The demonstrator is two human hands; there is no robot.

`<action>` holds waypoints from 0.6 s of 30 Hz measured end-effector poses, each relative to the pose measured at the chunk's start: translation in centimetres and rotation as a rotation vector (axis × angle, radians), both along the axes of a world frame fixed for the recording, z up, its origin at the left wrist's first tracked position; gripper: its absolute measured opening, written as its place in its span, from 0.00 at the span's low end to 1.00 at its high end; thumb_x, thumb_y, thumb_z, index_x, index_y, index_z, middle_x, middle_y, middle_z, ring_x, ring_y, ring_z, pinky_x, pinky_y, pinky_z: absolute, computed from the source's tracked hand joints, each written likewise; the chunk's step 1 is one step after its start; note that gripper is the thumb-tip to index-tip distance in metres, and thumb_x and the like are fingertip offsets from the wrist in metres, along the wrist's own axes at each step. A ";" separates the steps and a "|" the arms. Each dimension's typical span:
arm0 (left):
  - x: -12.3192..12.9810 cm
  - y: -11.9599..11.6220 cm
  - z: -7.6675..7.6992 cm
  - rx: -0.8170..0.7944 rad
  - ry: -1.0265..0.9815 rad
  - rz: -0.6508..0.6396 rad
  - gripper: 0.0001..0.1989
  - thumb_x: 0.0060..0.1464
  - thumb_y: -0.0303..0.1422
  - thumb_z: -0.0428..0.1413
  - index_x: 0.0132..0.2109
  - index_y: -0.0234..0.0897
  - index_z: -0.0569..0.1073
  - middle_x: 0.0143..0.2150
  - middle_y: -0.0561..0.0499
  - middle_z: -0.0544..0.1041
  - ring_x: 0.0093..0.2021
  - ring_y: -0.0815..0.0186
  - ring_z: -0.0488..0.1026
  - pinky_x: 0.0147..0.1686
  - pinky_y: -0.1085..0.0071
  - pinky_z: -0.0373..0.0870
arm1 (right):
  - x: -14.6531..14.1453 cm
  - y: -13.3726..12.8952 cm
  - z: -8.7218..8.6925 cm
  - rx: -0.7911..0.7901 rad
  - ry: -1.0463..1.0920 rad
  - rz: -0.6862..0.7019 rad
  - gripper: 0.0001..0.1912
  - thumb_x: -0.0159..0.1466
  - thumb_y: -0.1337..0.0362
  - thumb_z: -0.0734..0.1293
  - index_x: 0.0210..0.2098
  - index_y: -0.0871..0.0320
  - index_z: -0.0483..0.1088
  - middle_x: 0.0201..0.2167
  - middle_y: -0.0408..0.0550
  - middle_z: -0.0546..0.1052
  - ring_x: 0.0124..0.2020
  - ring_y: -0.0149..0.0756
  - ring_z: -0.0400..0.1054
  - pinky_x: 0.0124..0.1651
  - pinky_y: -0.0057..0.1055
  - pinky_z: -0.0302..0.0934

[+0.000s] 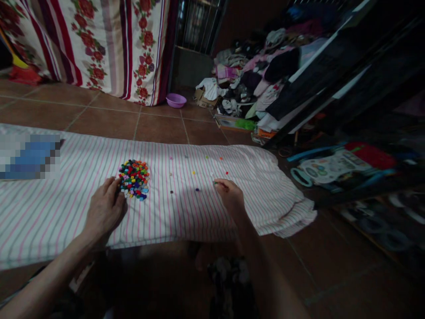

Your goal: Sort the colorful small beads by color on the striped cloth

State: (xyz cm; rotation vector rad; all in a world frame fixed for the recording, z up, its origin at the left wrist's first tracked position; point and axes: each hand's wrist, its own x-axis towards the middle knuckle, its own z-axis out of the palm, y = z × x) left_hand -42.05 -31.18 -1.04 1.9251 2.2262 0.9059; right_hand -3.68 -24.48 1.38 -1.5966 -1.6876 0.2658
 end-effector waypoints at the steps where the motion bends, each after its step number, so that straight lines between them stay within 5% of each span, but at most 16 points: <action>1: 0.0 0.0 0.1 -0.004 0.000 0.003 0.28 0.62 0.42 0.41 0.61 0.29 0.67 0.64 0.34 0.67 0.66 0.49 0.63 0.65 0.50 0.61 | 0.7 0.0 -0.2 -0.023 0.005 -0.019 0.13 0.57 0.59 0.62 0.34 0.54 0.78 0.35 0.49 0.81 0.38 0.40 0.74 0.47 0.37 0.67; 18: -0.4 0.0 -0.5 0.039 0.052 -0.018 0.27 0.62 0.41 0.42 0.60 0.28 0.67 0.63 0.33 0.69 0.64 0.47 0.66 0.62 0.47 0.65 | 1.7 -0.5 -1.4 -0.085 -0.228 -0.005 0.11 0.59 0.64 0.61 0.33 0.56 0.76 0.31 0.49 0.79 0.34 0.38 0.72 0.41 0.33 0.64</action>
